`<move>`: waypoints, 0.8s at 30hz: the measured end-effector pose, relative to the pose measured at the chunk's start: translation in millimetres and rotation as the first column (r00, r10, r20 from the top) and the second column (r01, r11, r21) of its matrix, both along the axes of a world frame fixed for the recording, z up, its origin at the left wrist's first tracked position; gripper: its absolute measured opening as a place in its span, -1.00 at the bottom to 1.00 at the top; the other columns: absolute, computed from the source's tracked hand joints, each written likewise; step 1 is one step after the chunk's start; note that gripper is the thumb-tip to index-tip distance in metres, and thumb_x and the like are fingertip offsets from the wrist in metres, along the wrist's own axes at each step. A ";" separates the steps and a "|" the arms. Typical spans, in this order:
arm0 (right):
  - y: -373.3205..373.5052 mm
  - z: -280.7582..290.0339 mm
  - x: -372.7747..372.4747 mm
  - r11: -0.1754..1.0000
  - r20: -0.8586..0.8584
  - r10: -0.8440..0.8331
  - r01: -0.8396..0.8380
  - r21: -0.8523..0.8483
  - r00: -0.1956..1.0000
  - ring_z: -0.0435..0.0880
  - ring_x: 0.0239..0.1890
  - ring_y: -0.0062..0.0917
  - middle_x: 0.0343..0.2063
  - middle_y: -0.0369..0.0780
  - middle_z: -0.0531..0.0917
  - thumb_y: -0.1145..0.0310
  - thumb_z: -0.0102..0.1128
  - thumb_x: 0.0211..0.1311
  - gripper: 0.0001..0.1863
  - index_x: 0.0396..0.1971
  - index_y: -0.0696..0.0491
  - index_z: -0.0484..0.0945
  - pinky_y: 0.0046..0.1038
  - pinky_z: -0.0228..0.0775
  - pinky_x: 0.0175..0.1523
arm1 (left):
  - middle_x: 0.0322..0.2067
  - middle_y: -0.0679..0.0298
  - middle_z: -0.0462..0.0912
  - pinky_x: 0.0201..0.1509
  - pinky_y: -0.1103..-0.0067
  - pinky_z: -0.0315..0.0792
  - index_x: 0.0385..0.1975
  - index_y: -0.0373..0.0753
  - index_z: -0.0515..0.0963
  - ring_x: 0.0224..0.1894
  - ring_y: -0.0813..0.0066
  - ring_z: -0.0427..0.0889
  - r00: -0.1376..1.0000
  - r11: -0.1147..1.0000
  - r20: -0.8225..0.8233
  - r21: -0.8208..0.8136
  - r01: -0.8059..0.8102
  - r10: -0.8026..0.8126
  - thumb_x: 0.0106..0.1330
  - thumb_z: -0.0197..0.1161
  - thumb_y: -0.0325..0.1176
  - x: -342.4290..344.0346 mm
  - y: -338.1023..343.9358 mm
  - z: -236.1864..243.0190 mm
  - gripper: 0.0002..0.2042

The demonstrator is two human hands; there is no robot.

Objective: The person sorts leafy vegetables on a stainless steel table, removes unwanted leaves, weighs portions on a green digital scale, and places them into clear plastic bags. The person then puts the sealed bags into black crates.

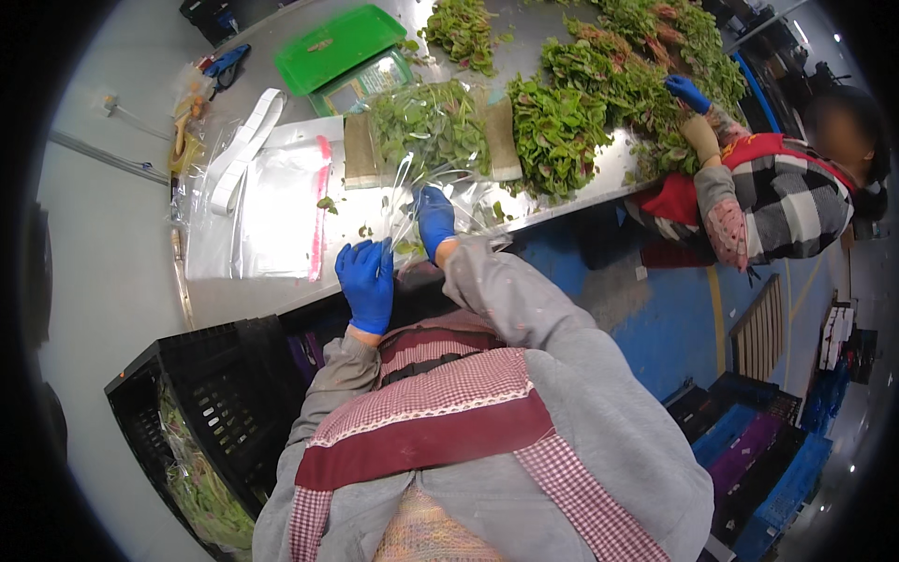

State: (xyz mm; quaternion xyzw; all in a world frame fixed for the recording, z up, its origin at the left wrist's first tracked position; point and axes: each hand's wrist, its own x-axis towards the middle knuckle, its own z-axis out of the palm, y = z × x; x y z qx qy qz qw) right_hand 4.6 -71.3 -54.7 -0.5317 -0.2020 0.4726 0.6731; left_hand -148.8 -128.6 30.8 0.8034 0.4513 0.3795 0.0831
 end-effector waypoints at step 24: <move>-62.2 52.7 49.8 0.884 0.087 0.458 -0.444 -0.147 0.885 0.67 -0.25 -0.52 -0.27 -0.22 0.69 0.28 0.18 0.27 -0.75 -0.16 0.10 0.63 -0.53 0.52 -0.13 | -0.49 0.12 0.67 -0.28 0.50 0.41 -0.34 -0.39 0.65 -0.46 0.42 0.55 0.936 0.350 0.339 -0.891 0.290 0.088 0.38 0.18 -0.12 -22.3 -18.0 -72.0 -0.63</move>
